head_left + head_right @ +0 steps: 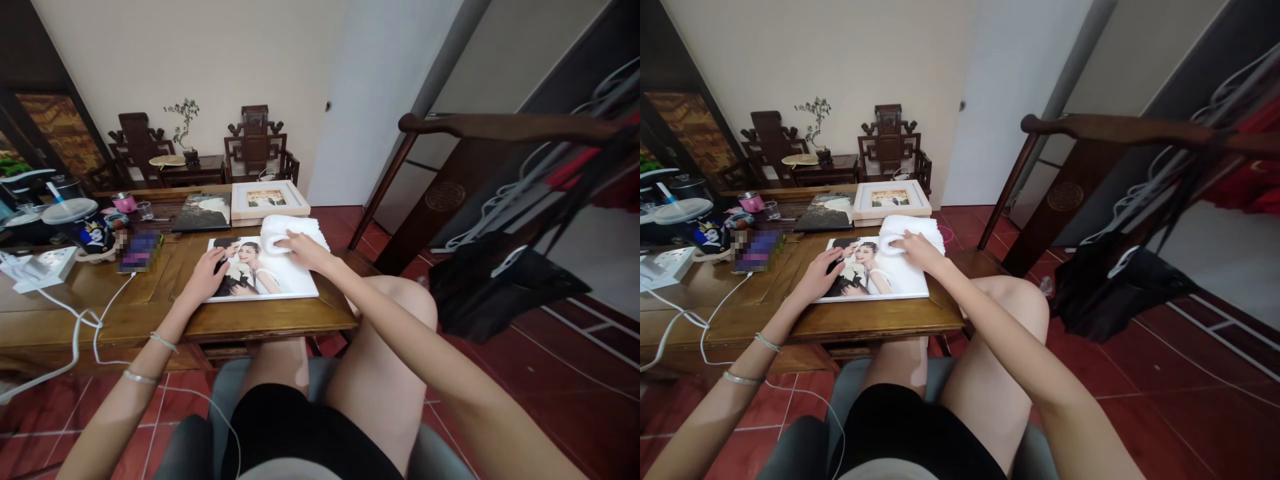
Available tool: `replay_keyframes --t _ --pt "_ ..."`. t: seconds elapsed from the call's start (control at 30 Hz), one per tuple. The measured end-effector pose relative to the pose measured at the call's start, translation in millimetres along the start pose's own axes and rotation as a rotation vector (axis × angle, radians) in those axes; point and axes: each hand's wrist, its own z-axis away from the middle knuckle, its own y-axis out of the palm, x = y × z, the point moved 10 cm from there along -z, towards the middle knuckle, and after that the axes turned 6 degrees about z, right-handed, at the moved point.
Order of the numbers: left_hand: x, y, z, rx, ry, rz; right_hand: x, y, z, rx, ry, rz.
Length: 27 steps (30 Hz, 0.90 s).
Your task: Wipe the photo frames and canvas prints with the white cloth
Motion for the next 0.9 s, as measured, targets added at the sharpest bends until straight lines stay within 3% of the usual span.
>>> replay_keyframes --t 0.13,0.4,0.5,0.8,0.9 --pt "1 0.9 -1 0.000 0.005 0.006 4 3 -2 -0.015 0.011 0.038" --pt "-1 1.4 0 0.002 -0.003 0.013 42 -1 59 -0.033 -0.142 0.015" --pt "1 1.4 -1 -0.004 -0.004 0.010 45 -4 66 -0.024 -0.163 0.001" --pt "0 -0.3 0 0.000 -0.011 0.008 0 1 0 -0.007 0.017 0.024" --pt "0 -0.6 2 -0.009 -0.016 0.026 2 3 -4 0.003 0.027 0.035"
